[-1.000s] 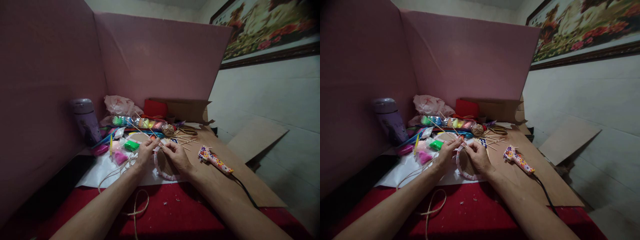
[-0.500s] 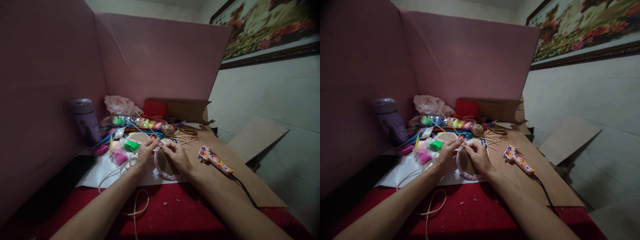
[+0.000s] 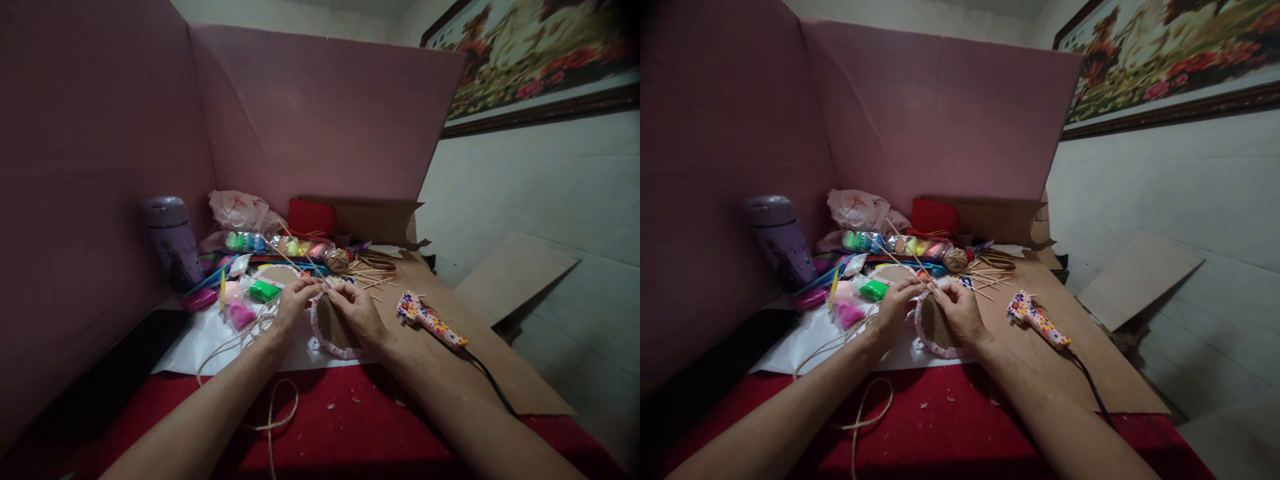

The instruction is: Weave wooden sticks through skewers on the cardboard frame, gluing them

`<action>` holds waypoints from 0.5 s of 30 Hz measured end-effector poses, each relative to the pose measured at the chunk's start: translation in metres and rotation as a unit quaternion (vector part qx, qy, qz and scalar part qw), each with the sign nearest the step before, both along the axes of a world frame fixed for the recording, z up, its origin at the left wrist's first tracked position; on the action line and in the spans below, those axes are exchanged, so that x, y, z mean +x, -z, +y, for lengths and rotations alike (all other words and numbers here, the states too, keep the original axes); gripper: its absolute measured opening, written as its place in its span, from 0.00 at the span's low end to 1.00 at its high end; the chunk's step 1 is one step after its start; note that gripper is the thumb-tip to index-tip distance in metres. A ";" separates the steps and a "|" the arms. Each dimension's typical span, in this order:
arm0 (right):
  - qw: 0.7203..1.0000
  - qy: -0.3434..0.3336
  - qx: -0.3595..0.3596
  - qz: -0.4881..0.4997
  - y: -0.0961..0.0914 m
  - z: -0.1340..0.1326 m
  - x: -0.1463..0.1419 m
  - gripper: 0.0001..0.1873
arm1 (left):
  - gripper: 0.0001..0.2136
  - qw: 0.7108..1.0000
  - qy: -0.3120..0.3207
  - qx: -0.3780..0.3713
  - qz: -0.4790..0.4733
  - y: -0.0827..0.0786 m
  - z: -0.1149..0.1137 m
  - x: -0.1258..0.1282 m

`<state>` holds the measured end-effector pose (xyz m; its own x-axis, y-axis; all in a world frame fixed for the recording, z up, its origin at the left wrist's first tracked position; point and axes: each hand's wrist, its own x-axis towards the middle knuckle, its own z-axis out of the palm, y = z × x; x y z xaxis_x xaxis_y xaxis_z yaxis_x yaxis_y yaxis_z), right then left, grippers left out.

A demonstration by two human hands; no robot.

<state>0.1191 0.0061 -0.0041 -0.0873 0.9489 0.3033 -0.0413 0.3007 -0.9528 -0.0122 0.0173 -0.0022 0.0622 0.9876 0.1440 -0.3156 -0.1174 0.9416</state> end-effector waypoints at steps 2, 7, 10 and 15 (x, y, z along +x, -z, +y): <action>1.000 0.006 0.001 0.006 0.001 0.001 0.001 0.15 | 0.07 1.000 0.004 0.002 0.013 0.001 0.000 0.000; 1.000 0.016 -0.001 0.004 0.003 0.004 0.003 0.16 | 0.09 0.999 0.022 -0.032 0.023 -0.001 -0.002 0.001; 1.000 0.024 -0.007 0.019 0.002 0.003 0.004 0.15 | 0.09 0.998 0.010 -0.062 0.019 -0.004 -0.004 0.002; 0.999 0.036 -0.008 0.038 -0.001 0.002 0.004 0.14 | 0.07 0.998 -0.003 -0.067 0.012 -0.004 -0.005 0.004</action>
